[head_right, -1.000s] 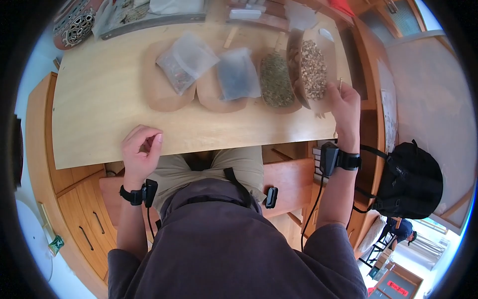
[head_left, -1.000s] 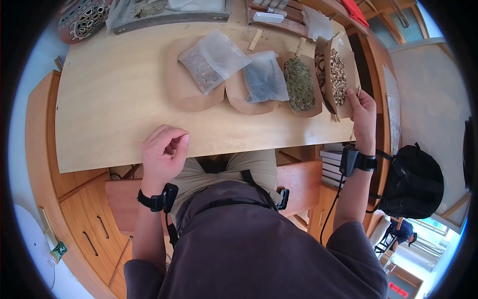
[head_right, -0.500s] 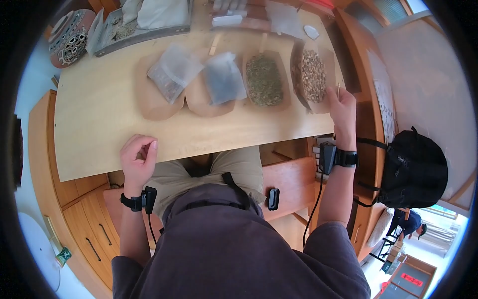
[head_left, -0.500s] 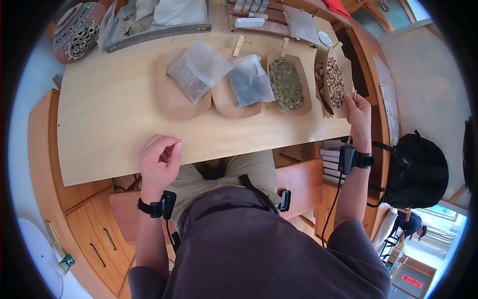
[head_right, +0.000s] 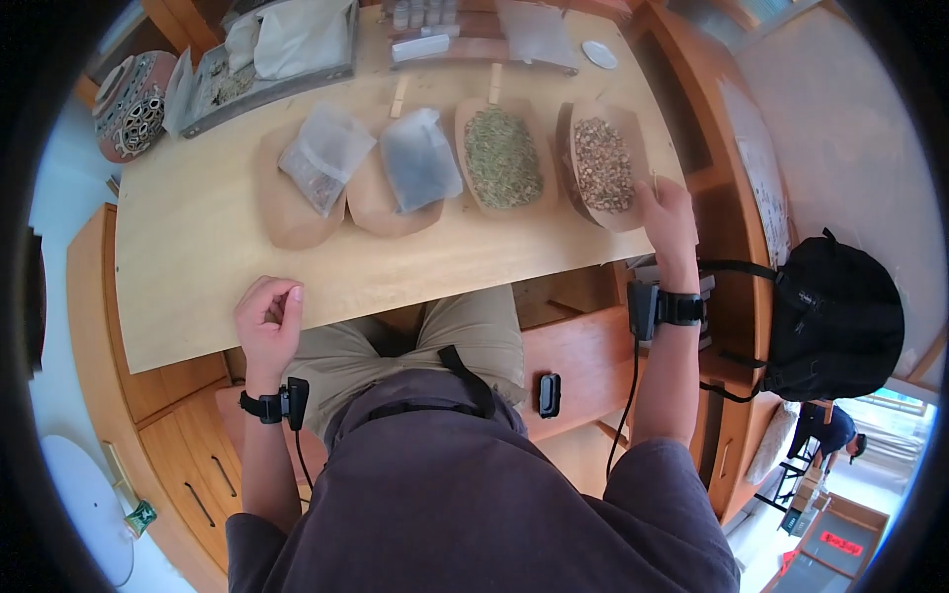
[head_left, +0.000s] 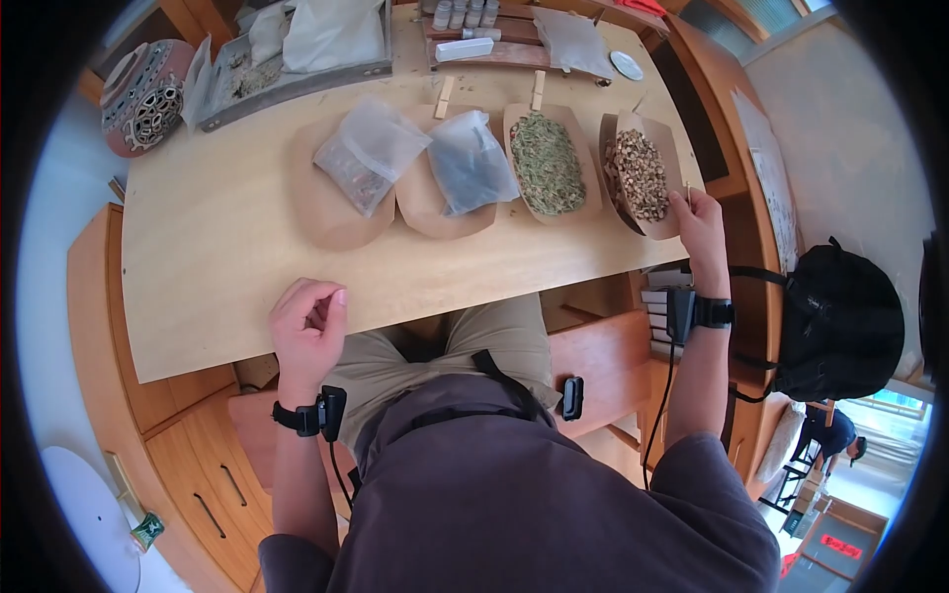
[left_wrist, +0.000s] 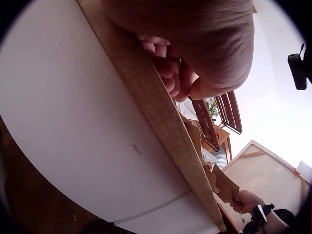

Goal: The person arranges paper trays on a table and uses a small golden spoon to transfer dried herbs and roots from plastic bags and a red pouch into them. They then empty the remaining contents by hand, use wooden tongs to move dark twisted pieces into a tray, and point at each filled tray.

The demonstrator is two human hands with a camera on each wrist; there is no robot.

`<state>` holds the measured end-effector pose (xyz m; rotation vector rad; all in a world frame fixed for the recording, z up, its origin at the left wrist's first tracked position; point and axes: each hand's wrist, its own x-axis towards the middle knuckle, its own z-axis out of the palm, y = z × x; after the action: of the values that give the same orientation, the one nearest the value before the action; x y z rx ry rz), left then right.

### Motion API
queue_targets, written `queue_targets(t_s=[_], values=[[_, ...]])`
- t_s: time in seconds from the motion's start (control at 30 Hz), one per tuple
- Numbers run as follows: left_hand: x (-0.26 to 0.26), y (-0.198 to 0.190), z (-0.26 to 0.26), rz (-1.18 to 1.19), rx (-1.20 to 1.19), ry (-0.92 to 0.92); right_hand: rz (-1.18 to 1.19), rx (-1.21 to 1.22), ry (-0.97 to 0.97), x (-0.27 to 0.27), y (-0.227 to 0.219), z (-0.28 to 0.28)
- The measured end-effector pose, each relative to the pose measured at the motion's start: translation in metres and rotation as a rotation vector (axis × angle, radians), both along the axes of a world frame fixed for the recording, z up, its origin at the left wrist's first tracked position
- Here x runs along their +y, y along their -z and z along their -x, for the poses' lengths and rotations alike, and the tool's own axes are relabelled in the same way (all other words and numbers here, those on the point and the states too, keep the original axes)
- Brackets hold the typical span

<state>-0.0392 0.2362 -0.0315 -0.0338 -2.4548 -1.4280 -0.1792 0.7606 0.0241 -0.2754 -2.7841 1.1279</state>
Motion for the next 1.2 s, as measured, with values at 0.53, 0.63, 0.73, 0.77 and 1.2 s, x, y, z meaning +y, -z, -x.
queue_targets(t_s=[0.53,0.63,0.73,0.77,1.2], values=[[-0.003,0.007,0.001,-0.054,-0.029,-0.01,-0.219,0.067,0.061,0.014,0.025,0.021],[0.018,-0.003,0.002,-0.001,0.026,0.046,-0.141,0.038,0.068,0.007,0.018,0.014],[0.055,-0.03,0.009,0.067,0.061,0.199,-0.056,0.036,0.075,0.004,0.016,0.008],[0.068,-0.038,0.013,0.041,0.012,0.261,-0.029,0.04,0.074,0.004,0.016,0.007],[0.162,-0.037,0.075,-0.349,-0.757,0.622,0.09,0.088,0.094,0.011,0.047,-0.004]])
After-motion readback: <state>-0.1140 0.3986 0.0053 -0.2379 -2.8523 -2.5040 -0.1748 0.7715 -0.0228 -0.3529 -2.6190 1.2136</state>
